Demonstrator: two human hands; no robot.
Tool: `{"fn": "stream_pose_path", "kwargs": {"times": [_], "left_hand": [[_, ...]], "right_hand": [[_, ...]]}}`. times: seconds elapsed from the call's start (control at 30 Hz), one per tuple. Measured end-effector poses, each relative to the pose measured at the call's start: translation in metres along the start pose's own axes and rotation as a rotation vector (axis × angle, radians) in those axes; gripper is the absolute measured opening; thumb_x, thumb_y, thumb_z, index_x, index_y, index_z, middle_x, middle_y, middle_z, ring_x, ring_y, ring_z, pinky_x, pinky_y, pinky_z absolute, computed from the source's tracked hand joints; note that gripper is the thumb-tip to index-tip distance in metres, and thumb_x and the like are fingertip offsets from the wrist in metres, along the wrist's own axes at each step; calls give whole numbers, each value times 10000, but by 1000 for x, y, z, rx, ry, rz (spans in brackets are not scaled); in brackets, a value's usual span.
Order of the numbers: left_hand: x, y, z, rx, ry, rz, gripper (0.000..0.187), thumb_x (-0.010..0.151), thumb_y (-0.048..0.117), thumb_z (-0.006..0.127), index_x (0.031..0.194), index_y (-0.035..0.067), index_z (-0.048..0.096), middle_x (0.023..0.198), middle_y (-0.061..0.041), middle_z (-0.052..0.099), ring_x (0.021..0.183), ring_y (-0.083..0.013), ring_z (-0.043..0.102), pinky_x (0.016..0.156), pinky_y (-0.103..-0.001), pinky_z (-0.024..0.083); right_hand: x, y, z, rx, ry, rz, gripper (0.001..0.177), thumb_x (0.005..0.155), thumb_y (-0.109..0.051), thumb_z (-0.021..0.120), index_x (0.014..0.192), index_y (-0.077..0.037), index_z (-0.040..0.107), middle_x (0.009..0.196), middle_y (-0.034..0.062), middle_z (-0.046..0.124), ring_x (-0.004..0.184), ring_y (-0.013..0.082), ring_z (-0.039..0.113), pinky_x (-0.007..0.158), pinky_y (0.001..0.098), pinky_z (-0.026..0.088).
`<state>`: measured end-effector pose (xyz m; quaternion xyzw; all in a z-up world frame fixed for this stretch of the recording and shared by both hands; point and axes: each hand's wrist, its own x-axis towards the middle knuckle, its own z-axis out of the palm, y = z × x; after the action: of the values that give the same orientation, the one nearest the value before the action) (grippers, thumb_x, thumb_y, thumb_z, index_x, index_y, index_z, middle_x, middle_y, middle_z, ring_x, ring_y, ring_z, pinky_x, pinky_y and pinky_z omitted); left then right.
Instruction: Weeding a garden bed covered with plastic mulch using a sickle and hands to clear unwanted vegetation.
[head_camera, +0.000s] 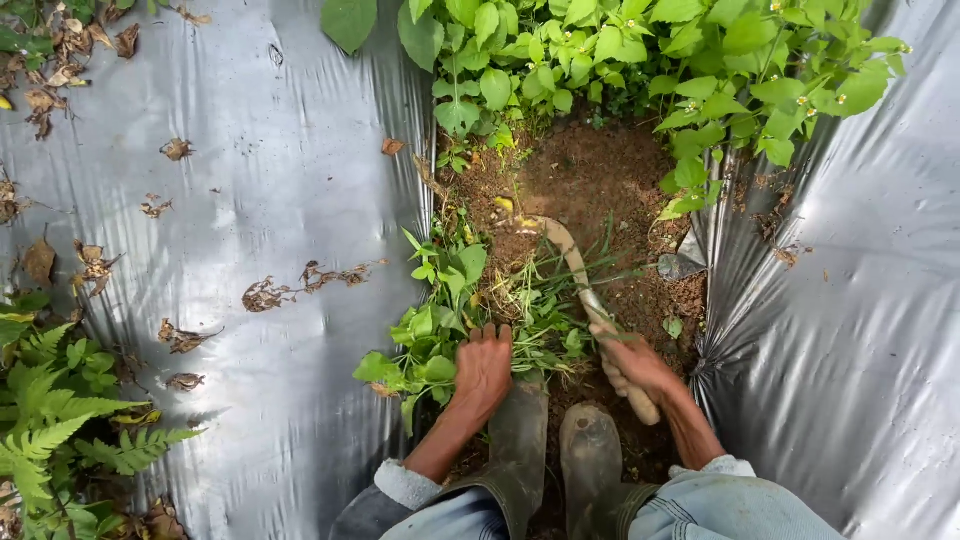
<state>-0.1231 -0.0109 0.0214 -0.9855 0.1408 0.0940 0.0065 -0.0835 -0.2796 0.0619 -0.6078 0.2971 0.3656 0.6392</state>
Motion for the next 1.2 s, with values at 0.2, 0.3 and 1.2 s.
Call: {"fn": "stream_pose_path", "kwargs": {"times": [0.2,0.3,1.2], "left_hand": [[-10,2,0,-31,-66,-44,483,660,90,793,1133,55,701,838,-139,652,728,-328,651,611,-446,510],[-5,2,-43,-68,-8,-30,503,626,84,795,1116,41,693,822,-152,665,726,-332,651,754,-462,467],[-1,-25,-55,-289,125,-157,949,460,121,941,1305,20,520,908,-131,671,812,-309,645,828,-458,419]], "right_hand": [[18,-5,18,227,150,-7,517,1073,-527,518,787,-97,489,565,31,402,376,157,423,358,363,449],[1,-26,26,230,108,-52,498,1061,-460,525,724,-105,432,531,23,384,372,123,397,350,305,396],[41,6,30,149,-36,37,319,1049,-282,433,783,-112,482,554,-20,355,374,98,359,350,342,445]]}}
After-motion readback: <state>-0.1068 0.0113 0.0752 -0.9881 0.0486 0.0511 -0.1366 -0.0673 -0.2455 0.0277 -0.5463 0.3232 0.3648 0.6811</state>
